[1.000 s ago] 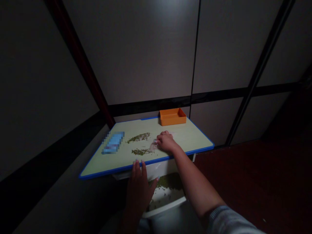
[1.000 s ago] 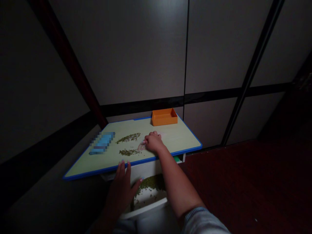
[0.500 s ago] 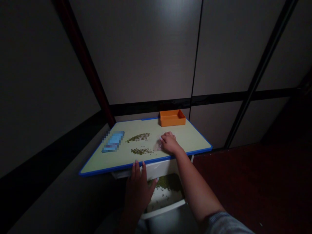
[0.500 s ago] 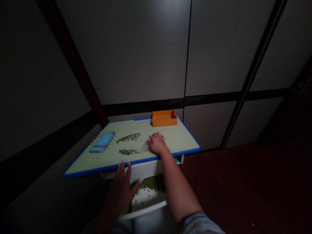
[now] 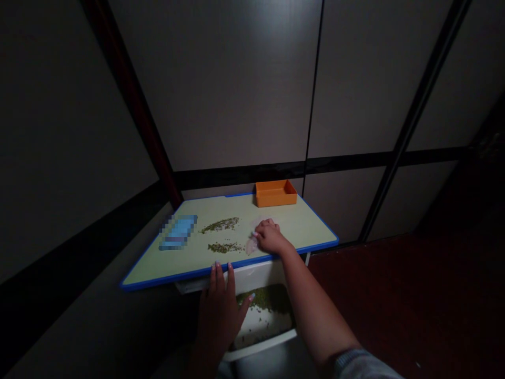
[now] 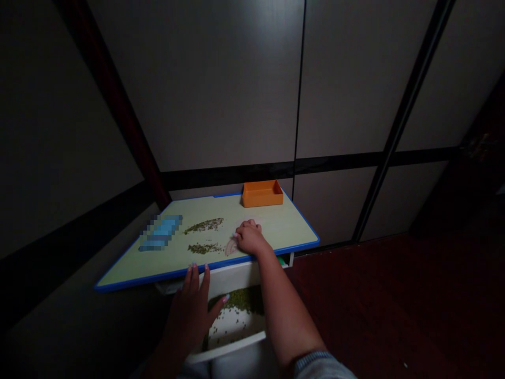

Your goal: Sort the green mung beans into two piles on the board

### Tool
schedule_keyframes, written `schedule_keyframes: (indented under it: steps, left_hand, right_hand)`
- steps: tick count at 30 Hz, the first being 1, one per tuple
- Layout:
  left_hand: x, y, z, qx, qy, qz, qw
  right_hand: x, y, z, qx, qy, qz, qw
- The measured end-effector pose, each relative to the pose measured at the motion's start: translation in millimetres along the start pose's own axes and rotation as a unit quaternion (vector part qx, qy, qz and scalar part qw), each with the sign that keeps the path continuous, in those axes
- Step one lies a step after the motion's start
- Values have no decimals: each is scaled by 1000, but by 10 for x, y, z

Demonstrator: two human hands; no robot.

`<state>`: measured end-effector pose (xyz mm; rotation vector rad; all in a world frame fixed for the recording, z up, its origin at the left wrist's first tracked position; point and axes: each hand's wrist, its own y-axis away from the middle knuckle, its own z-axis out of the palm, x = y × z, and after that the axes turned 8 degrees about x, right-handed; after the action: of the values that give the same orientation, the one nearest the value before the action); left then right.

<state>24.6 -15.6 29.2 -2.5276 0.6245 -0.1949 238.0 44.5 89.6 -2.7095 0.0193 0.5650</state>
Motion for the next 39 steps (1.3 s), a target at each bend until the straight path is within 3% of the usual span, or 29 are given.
schedule_keyframes:
  steps: [8, 15, 22, 32, 39]
  left_hand:
    - [-93, -2, 150, 23, 2, -6, 1000]
    - [-149, -13, 192, 36, 19, 2, 999]
    - [-114, -75, 155, 24, 25, -9, 999]
    - [-79, -106, 68, -22, 30, -23, 999]
    - [-67, -112, 63, -17, 30, -30, 999]
  right_hand:
    - [-1, -35, -61, -22, -119, -19, 993]
    - [34, -143, -37, 30, -49, 17, 998]
    - [89, -202, 69, -2, -7, 2, 1000]
    - [84, -221, 112, 5, 5, -19, 1000]
    - [96, -218, 131, 0, -1, -29, 1000]
